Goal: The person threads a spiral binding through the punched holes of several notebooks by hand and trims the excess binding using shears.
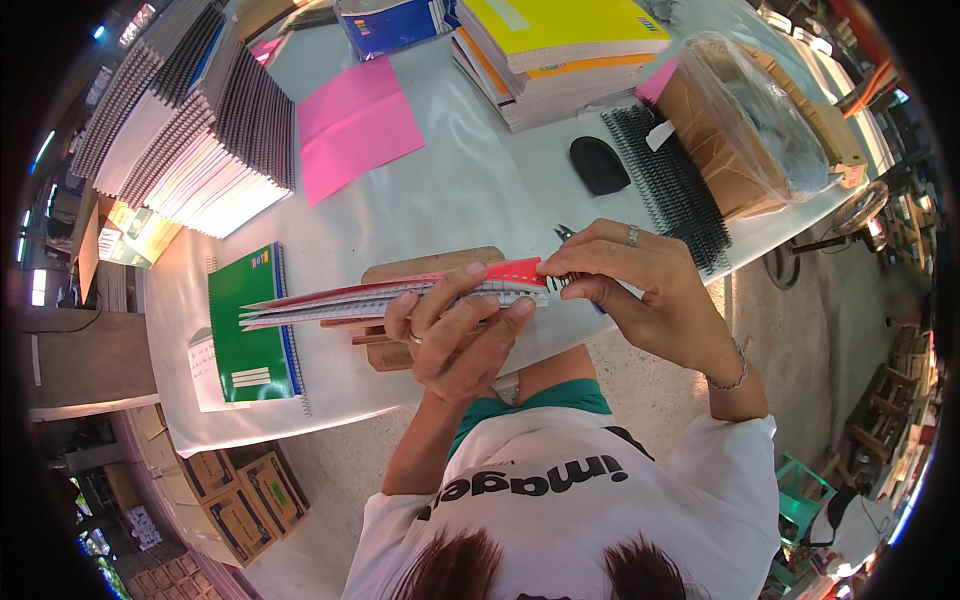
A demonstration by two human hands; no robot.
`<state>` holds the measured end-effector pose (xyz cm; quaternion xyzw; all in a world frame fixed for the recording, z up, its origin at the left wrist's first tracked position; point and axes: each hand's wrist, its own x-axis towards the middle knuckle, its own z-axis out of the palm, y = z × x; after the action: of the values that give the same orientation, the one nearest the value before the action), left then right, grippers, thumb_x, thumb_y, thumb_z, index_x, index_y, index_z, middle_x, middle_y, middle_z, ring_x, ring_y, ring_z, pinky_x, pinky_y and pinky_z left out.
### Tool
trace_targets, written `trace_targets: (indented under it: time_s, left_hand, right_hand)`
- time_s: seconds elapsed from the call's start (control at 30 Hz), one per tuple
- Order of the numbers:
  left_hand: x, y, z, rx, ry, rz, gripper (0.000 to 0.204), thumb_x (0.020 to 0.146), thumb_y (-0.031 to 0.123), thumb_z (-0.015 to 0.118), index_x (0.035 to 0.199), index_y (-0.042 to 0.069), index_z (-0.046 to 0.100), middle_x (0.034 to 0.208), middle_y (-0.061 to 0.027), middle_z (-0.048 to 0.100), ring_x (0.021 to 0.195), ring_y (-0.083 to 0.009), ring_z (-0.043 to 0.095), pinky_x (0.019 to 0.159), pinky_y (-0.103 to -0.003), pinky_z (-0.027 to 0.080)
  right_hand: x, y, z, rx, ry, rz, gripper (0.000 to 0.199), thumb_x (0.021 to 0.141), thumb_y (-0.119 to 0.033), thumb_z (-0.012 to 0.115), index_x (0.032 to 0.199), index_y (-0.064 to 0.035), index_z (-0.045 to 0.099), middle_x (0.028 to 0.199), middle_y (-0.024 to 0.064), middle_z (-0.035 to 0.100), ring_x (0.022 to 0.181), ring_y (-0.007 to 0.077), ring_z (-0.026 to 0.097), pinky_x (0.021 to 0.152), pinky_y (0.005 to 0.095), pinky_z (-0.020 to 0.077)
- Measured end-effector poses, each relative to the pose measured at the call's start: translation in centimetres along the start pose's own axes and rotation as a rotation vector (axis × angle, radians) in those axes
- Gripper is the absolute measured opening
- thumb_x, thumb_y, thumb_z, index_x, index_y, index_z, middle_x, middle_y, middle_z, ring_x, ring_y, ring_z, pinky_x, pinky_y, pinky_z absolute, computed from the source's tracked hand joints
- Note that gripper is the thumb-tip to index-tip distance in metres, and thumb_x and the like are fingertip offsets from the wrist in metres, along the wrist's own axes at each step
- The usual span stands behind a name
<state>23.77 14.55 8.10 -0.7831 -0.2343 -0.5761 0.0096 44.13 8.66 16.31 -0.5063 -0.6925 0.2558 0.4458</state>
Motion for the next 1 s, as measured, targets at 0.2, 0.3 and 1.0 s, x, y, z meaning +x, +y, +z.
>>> trace_targets:
  time_s: [0.2,0.3,1.0]
  left_hand:
    - [0.0,0.1,0.0,-0.003,-0.004,-0.016,0.024,0.074,0.018,0.087,0.095,0.03,0.081,0.096,0.0074,0.058,0.108,-0.0161,0.07,0.114,-0.041,0.029]
    - [0.0,0.1,0.0,-0.004,-0.006,-0.015,0.025,0.075,0.018,0.087,0.095,0.03,0.08,0.096,0.0075,0.058,0.109,-0.0164,0.07,0.114,-0.042,0.029]
    - [2.1,0.2,-0.7,-0.011,-0.156,-0.138,0.03,0.08,0.016,0.077,0.109,0.021,0.077,0.113,-0.0008,0.064,0.118,-0.0161,0.062,0.113,-0.043,0.028]
  right_hand:
    - [-0.2,0.1,0.1,-0.021,0.02,-0.007,0.03,0.082,0.0,0.079,0.111,-0.0055,0.076,0.101,0.0115,0.071,0.088,0.0249,0.071,0.074,0.0321,0.0551]
    - [-0.3,0.1,0.2,-0.019,0.03,-0.002,0.03,0.081,0.0,0.079,0.11,-0.0059,0.076,0.102,0.0109,0.071,0.089,0.0243,0.071,0.074,0.0322,0.055]
    - [0.2,-0.9,-0.6,-0.126,-0.021,-0.102,0.031,0.082,0.005,0.076,0.111,-0.005,0.077,0.107,0.0106,0.07,0.096,0.0257,0.068,0.079,0.034,0.0549]
